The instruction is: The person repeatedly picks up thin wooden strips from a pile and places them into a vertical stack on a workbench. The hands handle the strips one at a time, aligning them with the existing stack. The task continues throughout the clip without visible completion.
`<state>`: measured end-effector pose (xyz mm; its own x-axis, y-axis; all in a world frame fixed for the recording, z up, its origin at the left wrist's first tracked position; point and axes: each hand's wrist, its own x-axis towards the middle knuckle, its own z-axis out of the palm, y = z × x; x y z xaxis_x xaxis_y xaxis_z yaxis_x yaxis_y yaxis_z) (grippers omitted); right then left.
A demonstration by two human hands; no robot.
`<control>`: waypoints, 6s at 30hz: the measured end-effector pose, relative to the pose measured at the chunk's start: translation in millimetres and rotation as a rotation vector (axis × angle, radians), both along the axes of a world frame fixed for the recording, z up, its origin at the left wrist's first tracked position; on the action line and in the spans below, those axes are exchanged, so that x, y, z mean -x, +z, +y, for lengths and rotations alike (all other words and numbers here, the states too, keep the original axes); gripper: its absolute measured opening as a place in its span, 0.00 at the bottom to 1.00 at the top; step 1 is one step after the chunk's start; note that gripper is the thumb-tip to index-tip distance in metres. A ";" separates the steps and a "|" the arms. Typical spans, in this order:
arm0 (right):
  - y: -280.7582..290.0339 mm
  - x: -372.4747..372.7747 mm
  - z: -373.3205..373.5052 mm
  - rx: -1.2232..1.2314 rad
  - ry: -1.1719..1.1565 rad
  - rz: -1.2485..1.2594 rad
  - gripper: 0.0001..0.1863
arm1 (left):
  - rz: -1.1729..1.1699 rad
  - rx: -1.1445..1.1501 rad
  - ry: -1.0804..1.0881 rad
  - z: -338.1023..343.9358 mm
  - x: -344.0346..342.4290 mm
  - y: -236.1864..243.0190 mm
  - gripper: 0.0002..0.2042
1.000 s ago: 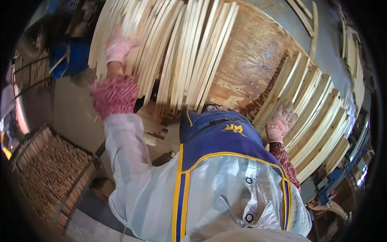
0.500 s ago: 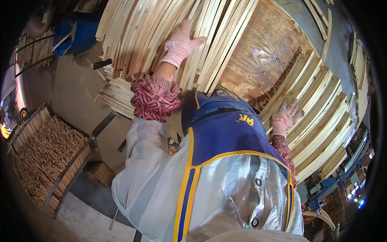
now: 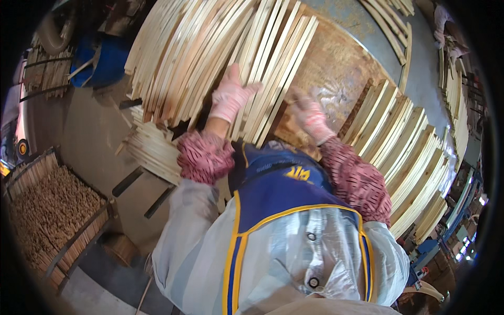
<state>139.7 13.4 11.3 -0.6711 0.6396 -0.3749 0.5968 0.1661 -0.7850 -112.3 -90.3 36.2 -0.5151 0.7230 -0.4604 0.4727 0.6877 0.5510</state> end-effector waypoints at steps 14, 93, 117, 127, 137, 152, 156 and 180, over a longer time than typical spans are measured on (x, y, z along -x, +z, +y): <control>52.3 6.4 18.1 -0.010 -0.347 -0.004 0.22 | -0.683 -0.418 -0.123 83.6 -48.9 -34.2 0.43; 180.5 -179.1 19.7 -0.267 -0.861 -0.755 0.58 | 0.787 0.359 -0.181 97.1 138.6 33.6 0.32; 93.0 -148.7 -29.6 -0.449 0.823 -0.937 0.12 | 0.832 0.261 -0.098 60.3 166.9 10.1 0.40; 104.6 -101.2 55.2 0.261 0.804 -0.751 0.23 | 0.946 -0.131 -0.247 28.4 106.0 43.1 0.35; 13.5 214.5 381.8 -0.463 -0.174 -0.103 0.38 | 0.344 -0.013 -0.430 99.2 -44.5 7.2 0.48; 3.4 452.6 458.9 -0.304 -0.330 -0.352 0.67 | 0.447 0.046 -0.401 108.1 -66.3 -28.6 0.25; -13.5 432.7 495.0 -0.308 -0.452 -0.264 0.58 | 0.439 -0.015 -0.416 117.4 -61.8 -17.7 0.23; 52.4 -41.5 112.8 -0.027 -0.409 -0.545 0.37 | 0.398 0.145 -0.595 81.4 -60.8 -28.2 0.48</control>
<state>181.2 126.2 63.7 -0.0932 0.8153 -0.5714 0.9248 -0.1417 -0.3530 -51.5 -9.0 8.0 -0.2025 0.8786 -0.4325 0.9345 0.3054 0.1830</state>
